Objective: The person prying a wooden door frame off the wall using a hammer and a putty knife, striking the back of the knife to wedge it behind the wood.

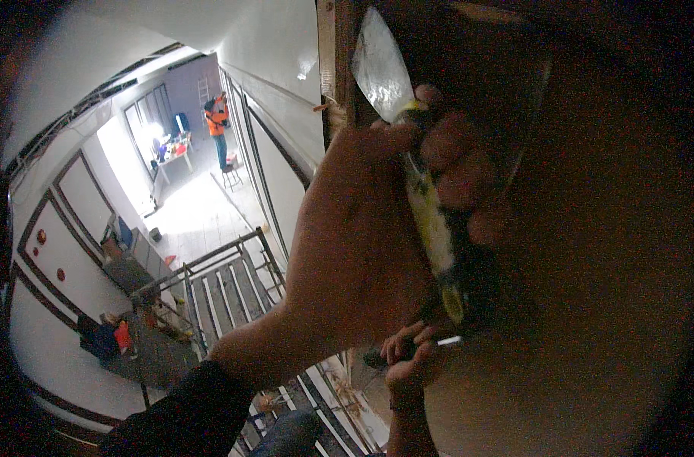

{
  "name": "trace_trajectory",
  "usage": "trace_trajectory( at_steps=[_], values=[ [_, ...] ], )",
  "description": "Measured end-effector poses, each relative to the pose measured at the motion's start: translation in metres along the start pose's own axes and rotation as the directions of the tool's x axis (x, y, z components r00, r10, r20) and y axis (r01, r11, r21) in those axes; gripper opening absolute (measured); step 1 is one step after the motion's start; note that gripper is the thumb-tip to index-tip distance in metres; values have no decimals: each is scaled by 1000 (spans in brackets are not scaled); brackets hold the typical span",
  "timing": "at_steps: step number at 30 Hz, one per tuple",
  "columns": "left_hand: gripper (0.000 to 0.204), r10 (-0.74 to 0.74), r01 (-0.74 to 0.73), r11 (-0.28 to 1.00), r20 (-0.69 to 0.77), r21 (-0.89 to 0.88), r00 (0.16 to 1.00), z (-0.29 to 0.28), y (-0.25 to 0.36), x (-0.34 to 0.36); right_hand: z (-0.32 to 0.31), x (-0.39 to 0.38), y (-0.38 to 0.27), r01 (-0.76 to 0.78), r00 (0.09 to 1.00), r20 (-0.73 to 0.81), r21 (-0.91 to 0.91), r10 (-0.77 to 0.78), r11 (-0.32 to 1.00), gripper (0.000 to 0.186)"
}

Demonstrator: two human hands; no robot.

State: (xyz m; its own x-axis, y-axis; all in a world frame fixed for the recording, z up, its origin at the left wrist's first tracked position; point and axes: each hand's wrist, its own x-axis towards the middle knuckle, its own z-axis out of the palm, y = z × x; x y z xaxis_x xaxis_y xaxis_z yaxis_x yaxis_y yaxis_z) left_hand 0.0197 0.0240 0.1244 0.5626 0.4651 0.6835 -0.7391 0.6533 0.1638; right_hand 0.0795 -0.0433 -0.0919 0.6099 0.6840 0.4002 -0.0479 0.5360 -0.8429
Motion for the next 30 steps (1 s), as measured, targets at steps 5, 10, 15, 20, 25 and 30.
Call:
trace_trajectory(
  at_steps=[5, 10, 15, 20, 25, 30],
  values=[
    [20, 21, -18, 998, -47, 60, 999, -2, -7, -2, 4, -4, -48, 104, 979, -165, -76, -115, 992, 52],
    [22, 4, 8, 997, -156, 81, 988, 3, -6, -3, 6, -13, -70, 22, 966, -257, -50, -34, 999, 46],
    [22, 38, -19, 986, -115, 163, 993, 4, 0, 3, 11, -9, -83, 23, 958, -284, -50, -36, 999, 45],
    [21, 56, -28, 978, -132, 208, 990, 7, 5, 4, 11, -8, -88, 18, 972, -233, 3, -17, 1000, 42],
    [21, 38, -6, 982, -164, 191, 986, 6, 1, 1, 3, -17, -86, -35, 983, -183, -88, 18, 996, 41],
    [21, 6, 25, 990, -217, 141, 976, 13, 2, 4, 4, -16, -91, -33, 987, -158, -25, 29, 999, 42]
  ],
)
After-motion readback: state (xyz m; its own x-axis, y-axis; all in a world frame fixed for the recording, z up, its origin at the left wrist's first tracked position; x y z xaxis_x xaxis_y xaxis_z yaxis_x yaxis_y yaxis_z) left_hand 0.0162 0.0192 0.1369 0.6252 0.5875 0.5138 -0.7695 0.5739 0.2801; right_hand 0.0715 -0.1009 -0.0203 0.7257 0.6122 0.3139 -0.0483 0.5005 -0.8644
